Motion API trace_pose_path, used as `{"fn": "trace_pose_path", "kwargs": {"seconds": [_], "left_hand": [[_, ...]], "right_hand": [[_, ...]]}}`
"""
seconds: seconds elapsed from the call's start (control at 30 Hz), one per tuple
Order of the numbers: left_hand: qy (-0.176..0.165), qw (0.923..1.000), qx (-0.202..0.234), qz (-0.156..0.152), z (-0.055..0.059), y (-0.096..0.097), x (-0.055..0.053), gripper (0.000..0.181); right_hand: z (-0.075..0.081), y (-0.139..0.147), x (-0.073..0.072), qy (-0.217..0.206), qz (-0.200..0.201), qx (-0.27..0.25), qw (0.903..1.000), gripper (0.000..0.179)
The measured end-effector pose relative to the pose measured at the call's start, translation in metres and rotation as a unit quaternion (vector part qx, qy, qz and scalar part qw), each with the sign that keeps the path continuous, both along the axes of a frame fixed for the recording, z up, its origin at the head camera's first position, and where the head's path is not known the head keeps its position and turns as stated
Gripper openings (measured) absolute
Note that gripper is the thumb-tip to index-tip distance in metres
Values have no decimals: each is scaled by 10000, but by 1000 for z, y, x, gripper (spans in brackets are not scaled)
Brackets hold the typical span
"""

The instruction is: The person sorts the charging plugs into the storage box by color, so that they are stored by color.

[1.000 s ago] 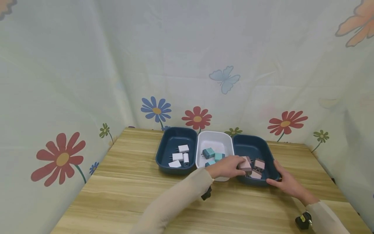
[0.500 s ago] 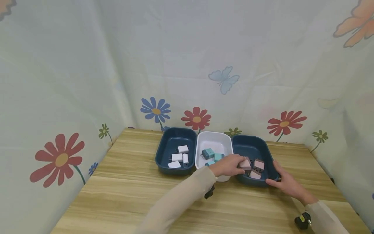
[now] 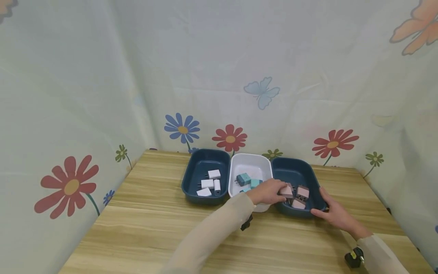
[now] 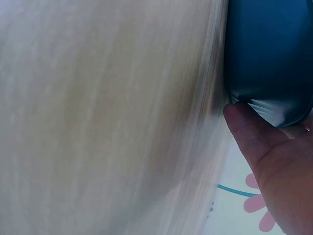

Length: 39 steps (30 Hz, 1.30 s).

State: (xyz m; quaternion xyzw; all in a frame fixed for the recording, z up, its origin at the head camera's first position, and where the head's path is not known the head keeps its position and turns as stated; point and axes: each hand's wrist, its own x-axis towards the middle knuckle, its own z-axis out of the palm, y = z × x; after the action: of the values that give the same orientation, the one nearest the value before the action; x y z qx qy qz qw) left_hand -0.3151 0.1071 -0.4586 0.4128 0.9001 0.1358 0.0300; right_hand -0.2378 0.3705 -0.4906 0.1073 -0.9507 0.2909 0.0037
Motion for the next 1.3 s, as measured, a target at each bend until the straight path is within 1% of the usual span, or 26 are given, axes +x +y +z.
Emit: {"fn": "trace_pose_path", "kwargs": {"seconds": [0.1,0.2,0.33,0.43,0.57,0.77,0.83,0.9,1.0,1.13,1.3], "left_hand": [[-50,10000,71,42,-2,-1,-1,49],[-90,9997,180,97,-3,-5,1,48],[36,9996,250,145,4,-15,6,49],[78,9994,335,108,10,-27,10,50],[-37,9987,500,-41,13,-49,14,51],[-77,9967,765,-254,11,-80,22,55],[-137,9959,857,-261,9,-88,24,55],[-204,9949,959,-215,7,-97,25,55],[-321,9935,1086,-69,6,-109,27,55],[-383,9921,1195,79,4,-124,28,56],[-473,9902,1293,247,2,-139,32,56]], "right_hand": [[0,-1,0,3,6,2,10000,104],[1,-2,0,15,15,10,10000,104],[1,-3,0,-11,-2,8,10000,104],[0,-3,-1,-30,7,-45,10000,104],[-1,-2,-1,-29,27,-97,9999,105],[-1,1,0,-62,-35,-22,10000,105],[-1,3,1,-77,-62,-1,10000,106],[-1,5,1,-80,-78,9,9999,106],[0,6,0,-56,-79,13,10000,105],[0,6,-1,-24,-63,31,10000,105],[0,4,2,-113,-62,67,9999,104]]}}
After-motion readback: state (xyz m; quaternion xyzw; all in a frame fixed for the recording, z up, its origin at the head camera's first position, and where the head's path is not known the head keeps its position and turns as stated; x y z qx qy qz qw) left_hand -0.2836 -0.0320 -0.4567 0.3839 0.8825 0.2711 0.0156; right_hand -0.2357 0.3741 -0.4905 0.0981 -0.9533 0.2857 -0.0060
